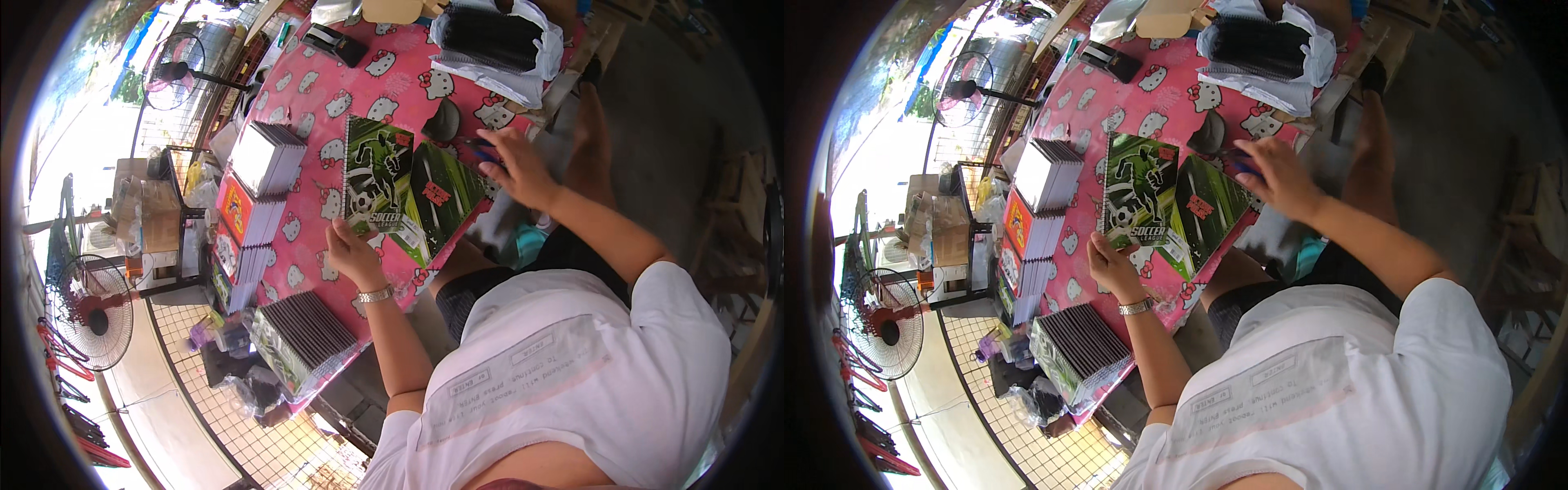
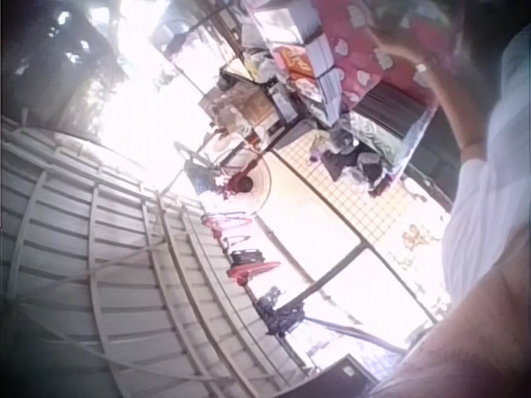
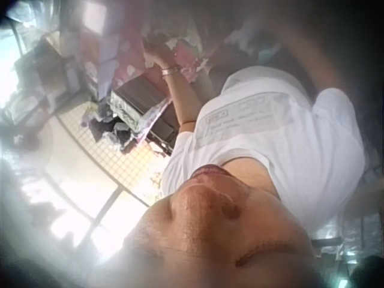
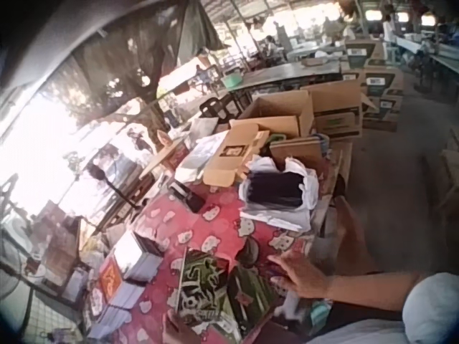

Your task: The person assembles a notebook by threading a metal spiral through the punched holes of a stack of covers and pages, then uses a blue tool to crimp the ends of the spiral.

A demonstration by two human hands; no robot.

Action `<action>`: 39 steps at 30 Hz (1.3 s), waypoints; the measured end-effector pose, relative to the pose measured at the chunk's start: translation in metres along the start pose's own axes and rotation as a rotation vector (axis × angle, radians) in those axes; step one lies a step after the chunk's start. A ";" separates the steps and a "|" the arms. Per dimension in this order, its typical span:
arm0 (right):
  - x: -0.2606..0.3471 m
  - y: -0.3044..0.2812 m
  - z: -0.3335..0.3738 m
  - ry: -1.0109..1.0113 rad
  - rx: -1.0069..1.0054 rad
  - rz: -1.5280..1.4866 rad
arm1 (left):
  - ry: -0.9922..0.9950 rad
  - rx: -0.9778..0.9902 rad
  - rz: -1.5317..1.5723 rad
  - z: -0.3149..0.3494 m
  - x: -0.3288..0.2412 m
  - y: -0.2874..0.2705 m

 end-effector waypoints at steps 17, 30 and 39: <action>0.146 0.058 -0.050 -0.293 0.109 -0.172 | 0.203 -0.087 0.095 0.011 -0.001 -0.002; 0.156 0.059 -0.055 -0.335 0.073 -0.111 | 0.178 0.004 0.003 0.009 0.025 -0.007; 0.154 0.055 -0.055 -0.328 0.064 -0.107 | -0.008 0.038 0.285 0.014 0.007 -0.002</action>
Point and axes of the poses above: each hand's wrist, its own z-axis away from the middle knuckle, its own y-axis out of the palm, x = y × z, the point moved 5 cm from there along -z, towards the middle knuckle, and after that the axes turned 4 degrees about -y, right-handed, at the moved point
